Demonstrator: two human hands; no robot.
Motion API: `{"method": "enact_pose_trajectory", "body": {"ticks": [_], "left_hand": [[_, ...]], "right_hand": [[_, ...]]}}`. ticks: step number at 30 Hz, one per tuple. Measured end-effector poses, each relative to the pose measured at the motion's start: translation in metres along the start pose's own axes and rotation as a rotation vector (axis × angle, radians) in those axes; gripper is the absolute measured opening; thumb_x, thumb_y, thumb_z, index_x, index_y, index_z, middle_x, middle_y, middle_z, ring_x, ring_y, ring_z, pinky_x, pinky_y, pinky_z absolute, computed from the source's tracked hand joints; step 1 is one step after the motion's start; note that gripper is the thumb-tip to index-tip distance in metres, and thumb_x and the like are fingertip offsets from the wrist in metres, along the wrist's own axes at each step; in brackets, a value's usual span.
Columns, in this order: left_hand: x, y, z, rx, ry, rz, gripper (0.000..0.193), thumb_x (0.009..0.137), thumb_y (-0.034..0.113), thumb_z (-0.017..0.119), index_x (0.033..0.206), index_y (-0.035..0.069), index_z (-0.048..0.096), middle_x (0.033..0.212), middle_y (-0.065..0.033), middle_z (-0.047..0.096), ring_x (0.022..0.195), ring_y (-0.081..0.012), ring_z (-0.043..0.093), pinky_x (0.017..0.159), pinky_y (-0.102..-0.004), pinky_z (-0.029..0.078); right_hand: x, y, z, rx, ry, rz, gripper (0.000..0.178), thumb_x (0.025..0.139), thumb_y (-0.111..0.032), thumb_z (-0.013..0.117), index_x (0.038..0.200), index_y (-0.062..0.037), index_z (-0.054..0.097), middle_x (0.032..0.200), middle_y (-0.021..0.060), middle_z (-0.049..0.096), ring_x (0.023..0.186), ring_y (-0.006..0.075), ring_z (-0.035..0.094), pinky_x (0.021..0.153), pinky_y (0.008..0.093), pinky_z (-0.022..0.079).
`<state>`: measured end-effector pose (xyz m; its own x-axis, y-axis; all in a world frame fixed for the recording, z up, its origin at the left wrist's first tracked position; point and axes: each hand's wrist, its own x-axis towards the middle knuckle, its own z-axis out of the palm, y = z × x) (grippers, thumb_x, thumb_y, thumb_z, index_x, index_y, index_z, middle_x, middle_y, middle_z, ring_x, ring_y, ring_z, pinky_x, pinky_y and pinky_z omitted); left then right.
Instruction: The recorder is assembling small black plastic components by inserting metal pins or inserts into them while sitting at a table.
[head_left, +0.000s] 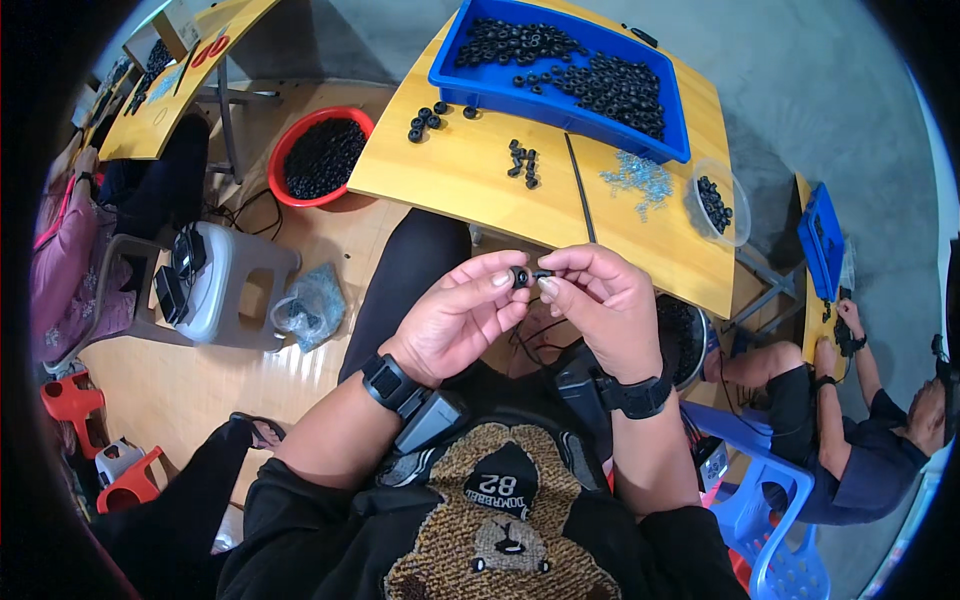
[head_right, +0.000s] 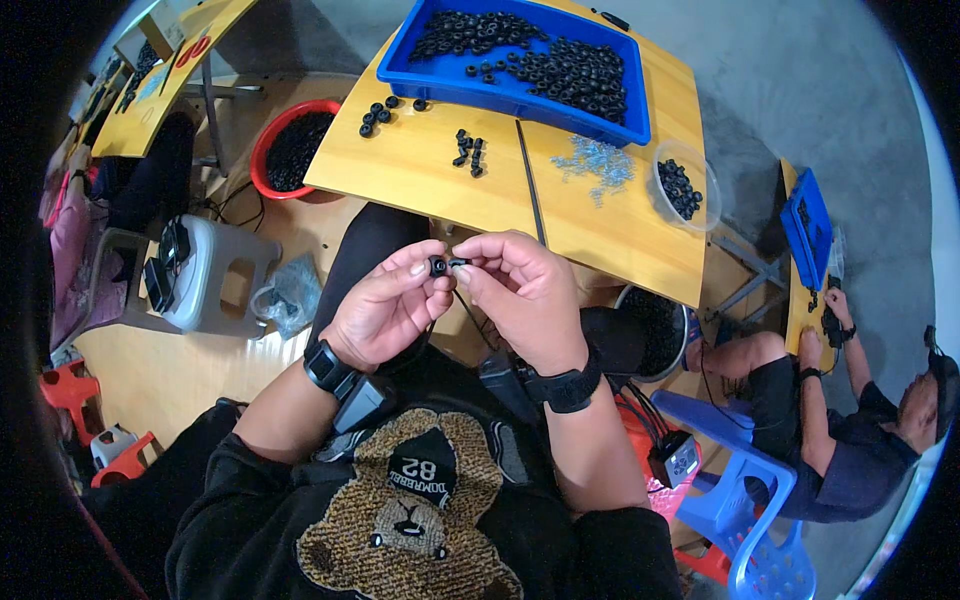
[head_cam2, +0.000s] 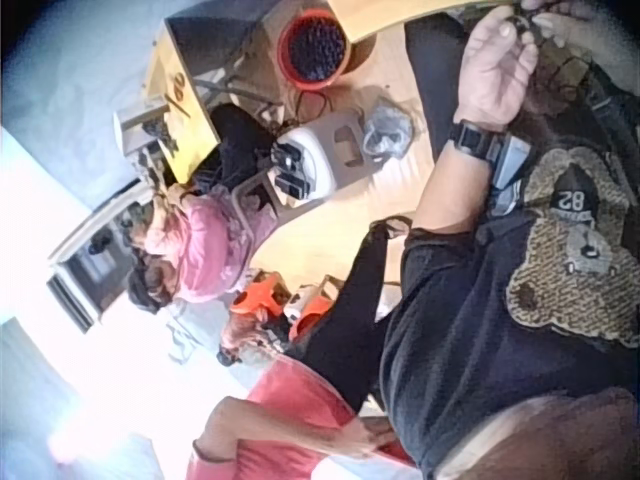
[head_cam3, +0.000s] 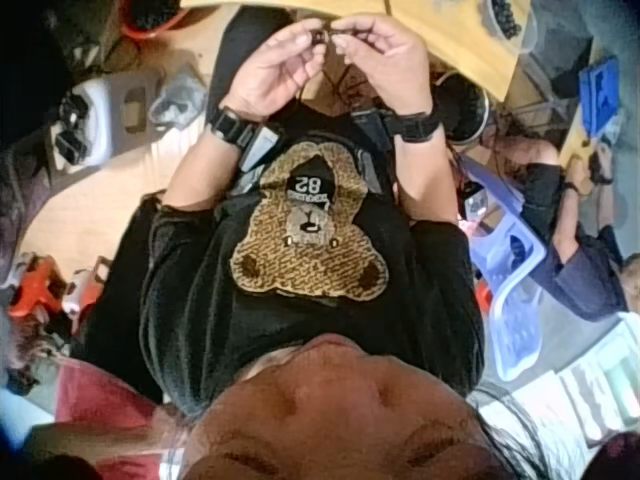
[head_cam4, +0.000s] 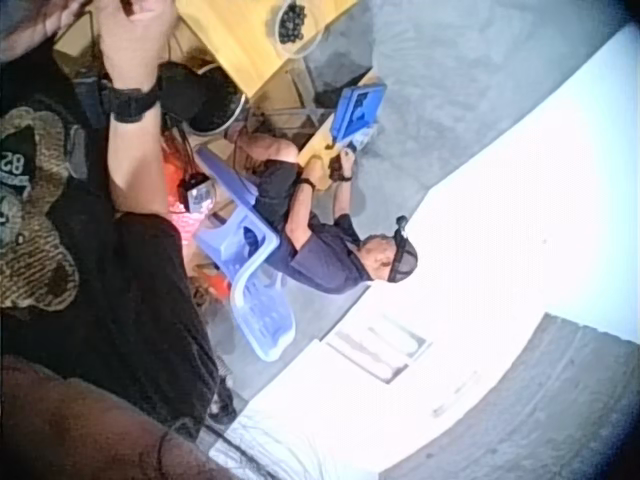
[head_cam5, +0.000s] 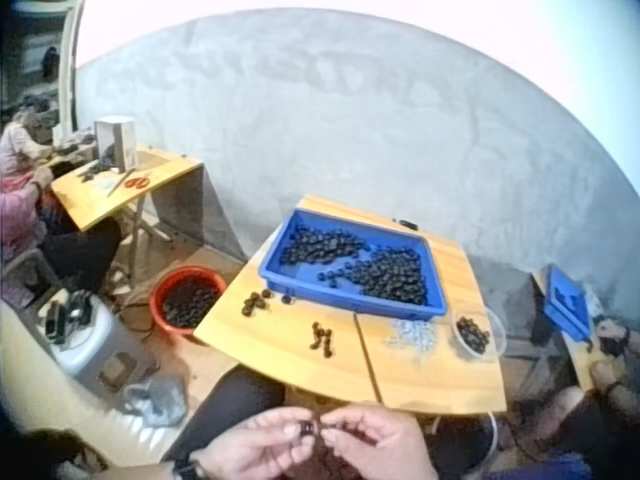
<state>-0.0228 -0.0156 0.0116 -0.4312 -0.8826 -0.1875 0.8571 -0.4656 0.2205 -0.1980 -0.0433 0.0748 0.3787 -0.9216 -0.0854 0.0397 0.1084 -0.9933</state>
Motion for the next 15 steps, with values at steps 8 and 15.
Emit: {"method": "enact_pose_trajectory", "body": {"ticks": [8, 15], "left_hand": [[-0.005, 0.002, -0.003, 0.035, 0.023, -0.01, 0.025, 0.09, 0.006, 0.058, 0.115, 0.004, 0.057, 0.099, -0.0082, 0.064, 0.09, -0.0156, 0.063, 0.085, -0.0285, 0.052], [-0.005, 0.003, -0.003, 0.048, 0.04, -0.01, 0.025, 0.091, 0.006, 0.057, 0.116, 0.003, 0.057, 0.099, -0.0079, 0.064, 0.09, -0.0154, 0.063, 0.084, -0.0281, 0.052]], "right_hand": [[-0.002, 0.001, 0.012, -0.123, 0.026, -0.076, 0.017, 0.082, 0.008, 0.06, 0.098, 0.0024, 0.062, 0.089, 0.0045, 0.063, 0.08, 0.0088, 0.061, 0.07, 0.0207, 0.05], [0.002, 0.003, 0.017, -0.358, 0.069, -0.249, 0.016, 0.077, 0.009, 0.062, 0.092, 0.0024, 0.063, 0.083, 0.0072, 0.062, 0.076, 0.0122, 0.063, 0.065, 0.0222, 0.05]]}}
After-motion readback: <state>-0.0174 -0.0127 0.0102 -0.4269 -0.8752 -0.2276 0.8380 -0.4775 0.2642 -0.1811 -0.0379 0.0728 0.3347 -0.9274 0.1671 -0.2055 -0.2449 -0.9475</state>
